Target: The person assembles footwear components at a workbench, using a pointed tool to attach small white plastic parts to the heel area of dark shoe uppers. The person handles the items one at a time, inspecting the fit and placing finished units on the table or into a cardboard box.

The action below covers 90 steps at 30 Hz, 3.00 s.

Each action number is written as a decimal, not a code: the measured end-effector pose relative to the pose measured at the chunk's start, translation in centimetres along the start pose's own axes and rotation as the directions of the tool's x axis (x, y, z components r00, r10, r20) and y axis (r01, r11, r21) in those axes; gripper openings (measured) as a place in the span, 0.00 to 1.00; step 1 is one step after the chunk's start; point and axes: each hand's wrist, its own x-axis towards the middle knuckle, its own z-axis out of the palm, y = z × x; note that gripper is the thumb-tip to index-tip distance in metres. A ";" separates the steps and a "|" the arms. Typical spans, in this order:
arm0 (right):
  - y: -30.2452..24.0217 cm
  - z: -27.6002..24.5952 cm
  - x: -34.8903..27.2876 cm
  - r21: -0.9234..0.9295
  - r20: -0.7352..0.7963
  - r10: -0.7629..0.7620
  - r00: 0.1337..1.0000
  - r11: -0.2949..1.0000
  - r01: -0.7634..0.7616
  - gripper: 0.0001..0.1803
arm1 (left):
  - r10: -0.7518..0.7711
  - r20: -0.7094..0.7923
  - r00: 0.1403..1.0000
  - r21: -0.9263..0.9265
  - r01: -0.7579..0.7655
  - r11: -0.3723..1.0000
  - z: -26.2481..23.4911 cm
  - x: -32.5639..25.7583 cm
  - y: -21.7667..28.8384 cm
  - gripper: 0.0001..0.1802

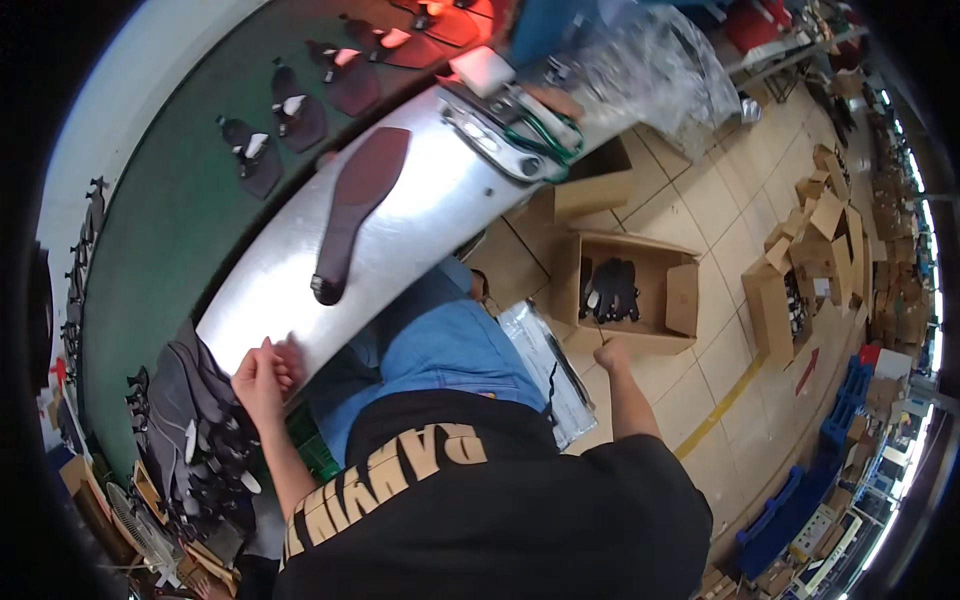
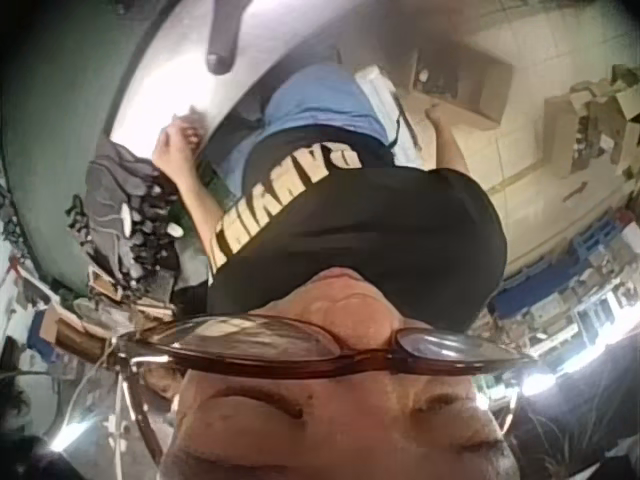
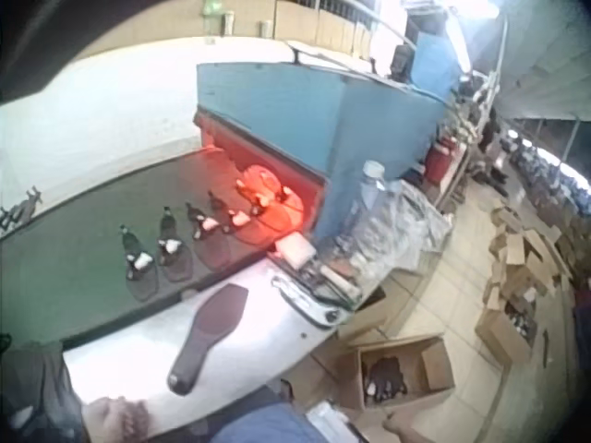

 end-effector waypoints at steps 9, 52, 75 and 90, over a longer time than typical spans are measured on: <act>-2.7 1.1 4.5 -0.268 0.015 0.064 0.998 0.962 -0.058 0.18 | 0.334 -0.171 0.927 0.106 -0.319 0.942 0.7 -0.4 -2.4 0.21; -13.3 3.2 -5.0 0.617 -0.410 -0.151 0.899 0.680 0.396 0.22 | 0.223 0.039 0.974 0.089 -0.225 0.970 -0.2 -0.2 -0.2 0.16; -15.9 -0.3 -11.6 0.591 -0.053 -0.068 0.996 0.802 0.087 0.21 | 0.553 0.424 0.717 0.350 -0.693 0.630 -1.8 1.9 1.7 0.23; -10.4 1.5 0.6 0.619 -0.254 -0.362 0.897 0.651 0.438 0.20 | 0.738 0.222 0.638 0.461 -0.735 0.497 0.1 0.2 0.6 0.07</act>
